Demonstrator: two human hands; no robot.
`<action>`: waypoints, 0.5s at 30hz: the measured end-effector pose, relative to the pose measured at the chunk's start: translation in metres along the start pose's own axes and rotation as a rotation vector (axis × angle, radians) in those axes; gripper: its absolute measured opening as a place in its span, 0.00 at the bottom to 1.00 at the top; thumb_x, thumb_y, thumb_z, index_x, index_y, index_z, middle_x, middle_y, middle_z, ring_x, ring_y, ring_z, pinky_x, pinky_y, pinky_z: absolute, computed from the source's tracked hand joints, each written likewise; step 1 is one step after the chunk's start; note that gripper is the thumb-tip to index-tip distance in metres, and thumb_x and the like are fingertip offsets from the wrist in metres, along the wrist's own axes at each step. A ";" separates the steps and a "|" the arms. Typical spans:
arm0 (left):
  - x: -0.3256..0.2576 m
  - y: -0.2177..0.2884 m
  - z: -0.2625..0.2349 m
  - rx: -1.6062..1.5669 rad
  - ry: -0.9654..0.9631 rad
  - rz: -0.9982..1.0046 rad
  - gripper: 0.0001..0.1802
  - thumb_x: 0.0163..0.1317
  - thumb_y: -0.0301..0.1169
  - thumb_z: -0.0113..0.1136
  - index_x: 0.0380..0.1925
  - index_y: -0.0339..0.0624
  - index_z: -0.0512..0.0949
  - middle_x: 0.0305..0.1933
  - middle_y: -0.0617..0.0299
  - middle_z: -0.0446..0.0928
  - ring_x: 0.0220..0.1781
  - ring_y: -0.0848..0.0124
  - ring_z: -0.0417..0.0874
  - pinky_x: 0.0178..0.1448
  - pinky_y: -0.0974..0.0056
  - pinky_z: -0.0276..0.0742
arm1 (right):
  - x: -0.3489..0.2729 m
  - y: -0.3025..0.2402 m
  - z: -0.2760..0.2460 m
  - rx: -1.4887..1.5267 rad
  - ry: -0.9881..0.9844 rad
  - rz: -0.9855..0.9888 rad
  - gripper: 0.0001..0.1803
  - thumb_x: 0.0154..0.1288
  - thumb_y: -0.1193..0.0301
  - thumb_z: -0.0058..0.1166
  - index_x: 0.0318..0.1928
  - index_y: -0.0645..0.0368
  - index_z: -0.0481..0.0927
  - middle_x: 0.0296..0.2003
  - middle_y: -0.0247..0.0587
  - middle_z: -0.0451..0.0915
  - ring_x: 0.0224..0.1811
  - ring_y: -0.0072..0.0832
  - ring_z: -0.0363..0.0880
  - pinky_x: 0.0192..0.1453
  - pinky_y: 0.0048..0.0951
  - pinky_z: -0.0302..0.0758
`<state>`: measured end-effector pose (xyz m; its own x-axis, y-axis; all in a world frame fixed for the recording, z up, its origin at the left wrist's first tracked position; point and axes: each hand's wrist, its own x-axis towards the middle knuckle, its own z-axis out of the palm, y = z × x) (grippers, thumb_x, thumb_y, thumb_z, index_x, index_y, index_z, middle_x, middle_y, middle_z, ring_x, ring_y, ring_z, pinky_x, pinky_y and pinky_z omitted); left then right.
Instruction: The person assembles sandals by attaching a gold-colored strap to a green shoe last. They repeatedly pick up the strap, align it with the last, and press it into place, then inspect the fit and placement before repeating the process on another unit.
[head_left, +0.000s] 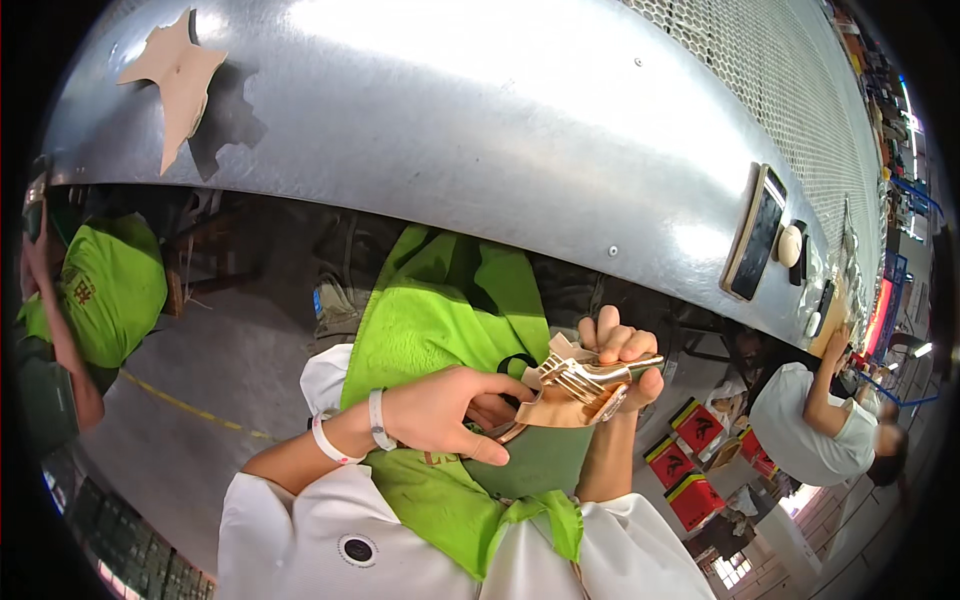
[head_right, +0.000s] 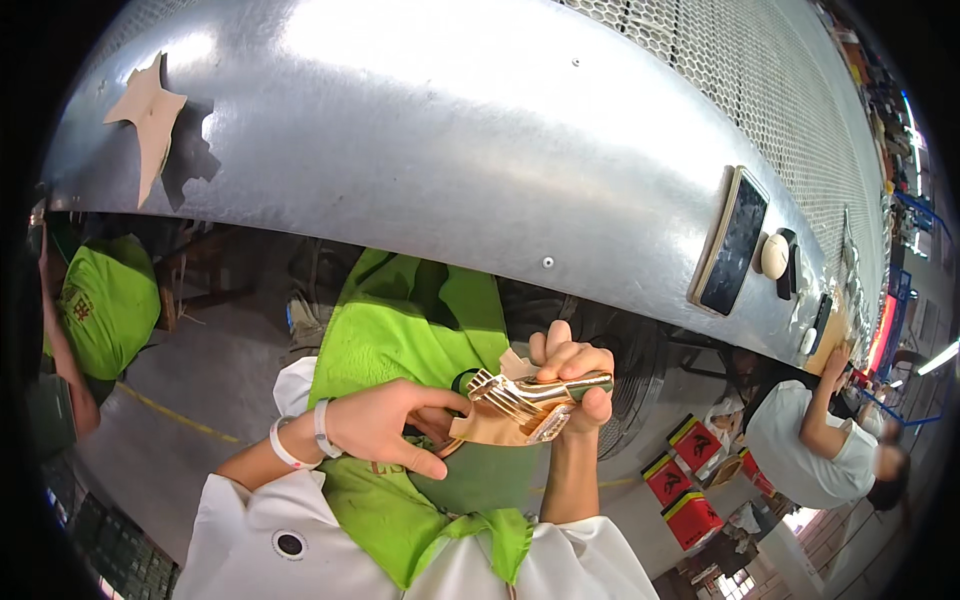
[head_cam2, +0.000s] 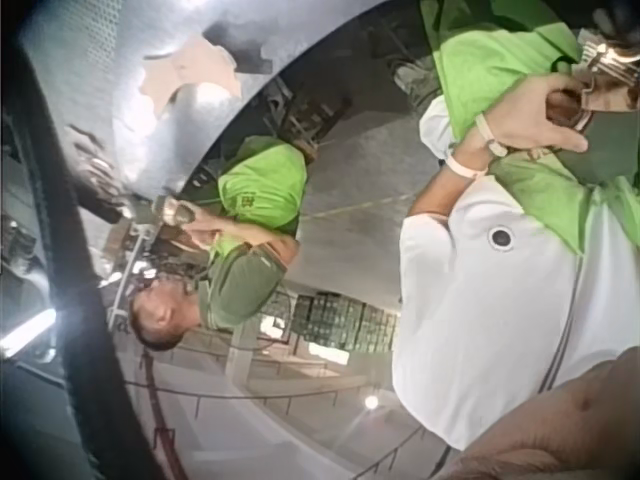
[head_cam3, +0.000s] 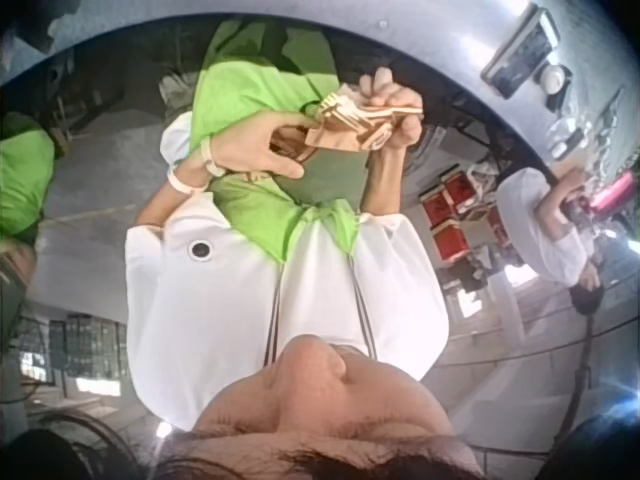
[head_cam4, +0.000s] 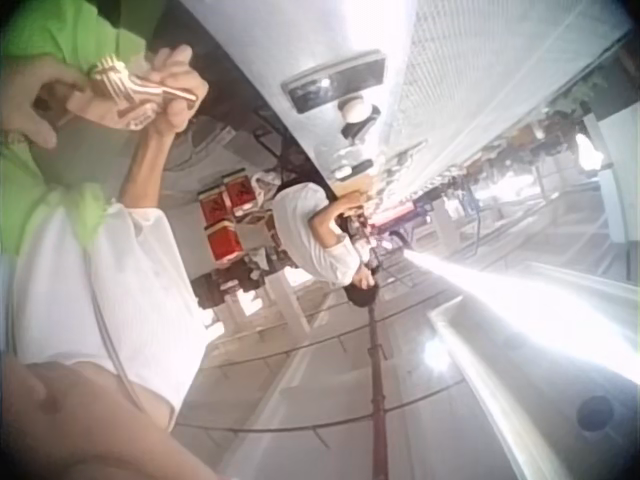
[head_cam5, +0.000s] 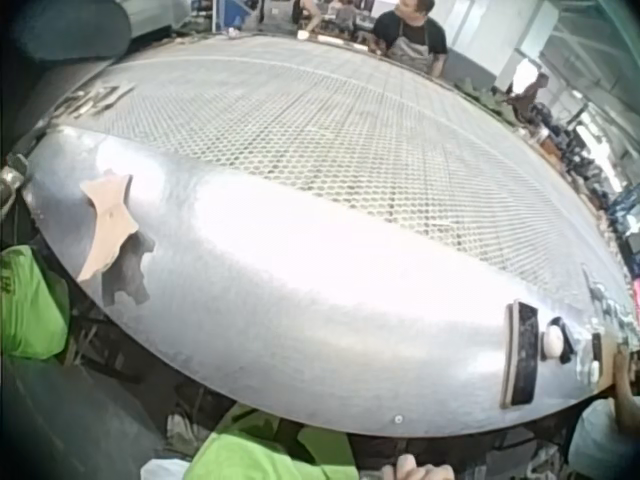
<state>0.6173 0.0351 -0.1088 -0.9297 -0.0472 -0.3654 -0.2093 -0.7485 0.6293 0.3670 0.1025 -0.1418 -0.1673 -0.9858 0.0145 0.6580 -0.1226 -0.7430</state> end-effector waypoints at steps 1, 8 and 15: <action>0.002 0.001 0.001 0.005 -0.006 -0.013 0.44 0.54 0.35 0.77 0.65 0.27 0.64 0.50 0.48 0.82 0.54 0.64 0.84 0.59 0.62 0.80 | 0.000 0.000 0.000 0.007 -0.001 0.000 0.19 0.59 0.54 0.65 0.38 0.57 0.84 0.35 0.45 0.87 0.32 0.23 0.60 0.34 0.29 0.56; -0.002 -0.004 0.013 -0.014 0.088 -0.002 0.40 0.53 0.34 0.76 0.62 0.28 0.68 0.53 0.42 0.81 0.55 0.59 0.84 0.62 0.60 0.80 | -0.003 0.000 -0.003 0.024 0.002 0.016 0.18 0.59 0.54 0.65 0.38 0.57 0.84 0.34 0.45 0.87 0.31 0.23 0.60 0.34 0.28 0.56; -0.014 0.016 0.017 0.083 0.268 0.119 0.26 0.60 0.31 0.70 0.54 0.29 0.75 0.44 0.49 0.85 0.44 0.69 0.88 0.51 0.66 0.83 | 0.000 0.002 0.002 -0.007 -0.014 0.023 0.18 0.59 0.55 0.65 0.37 0.58 0.83 0.34 0.46 0.87 0.31 0.24 0.60 0.34 0.29 0.56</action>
<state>0.6223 0.0354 -0.0820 -0.8384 -0.3123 -0.4468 -0.1380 -0.6713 0.7282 0.3697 0.1018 -0.1418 -0.1415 -0.9899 0.0063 0.6561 -0.0986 -0.7482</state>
